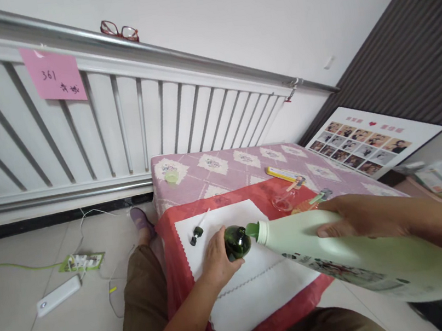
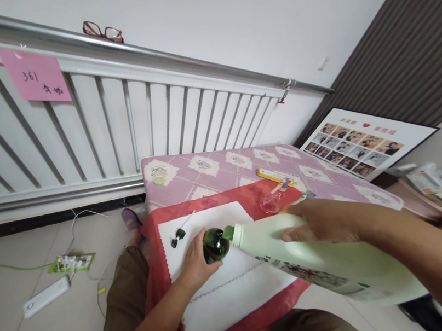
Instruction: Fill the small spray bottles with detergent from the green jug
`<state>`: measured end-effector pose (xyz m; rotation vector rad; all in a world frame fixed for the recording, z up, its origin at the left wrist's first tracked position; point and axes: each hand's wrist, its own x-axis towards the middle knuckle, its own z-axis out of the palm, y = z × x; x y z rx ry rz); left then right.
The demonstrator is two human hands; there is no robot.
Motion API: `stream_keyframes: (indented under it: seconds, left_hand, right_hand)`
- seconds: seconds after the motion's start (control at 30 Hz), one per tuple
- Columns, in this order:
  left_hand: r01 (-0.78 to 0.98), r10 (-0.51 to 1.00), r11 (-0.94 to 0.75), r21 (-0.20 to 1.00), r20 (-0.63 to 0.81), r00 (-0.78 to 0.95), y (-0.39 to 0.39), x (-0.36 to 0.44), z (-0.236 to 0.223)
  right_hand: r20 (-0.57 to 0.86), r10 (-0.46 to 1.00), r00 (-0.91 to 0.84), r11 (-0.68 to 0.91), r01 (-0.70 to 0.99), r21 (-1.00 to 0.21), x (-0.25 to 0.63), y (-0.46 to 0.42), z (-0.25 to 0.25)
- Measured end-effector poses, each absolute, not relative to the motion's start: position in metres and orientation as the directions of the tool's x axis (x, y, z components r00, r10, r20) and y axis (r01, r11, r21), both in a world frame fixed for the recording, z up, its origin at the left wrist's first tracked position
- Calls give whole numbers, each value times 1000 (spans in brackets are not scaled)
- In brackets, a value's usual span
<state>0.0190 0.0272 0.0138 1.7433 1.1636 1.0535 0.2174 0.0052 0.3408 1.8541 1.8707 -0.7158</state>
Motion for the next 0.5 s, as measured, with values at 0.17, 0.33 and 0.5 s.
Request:
stream_keyframes:
  seconds: [0.17, 0.33, 0.5]
  left_hand:
    - [304, 947, -280, 911, 211, 241, 26, 18, 16]
    - [306, 949, -273, 912, 204, 239, 26, 18, 16]
    - [302, 947, -276, 912, 205, 247, 27, 17, 17]
  right_hand:
    - [-618, 786, -18, -35, 997, -73, 215, 5, 343]
    - [-616, 788, -7, -50, 996, -76, 217, 4, 342]
    - [-615, 788, -16, -32, 997, -66, 217, 4, 341]
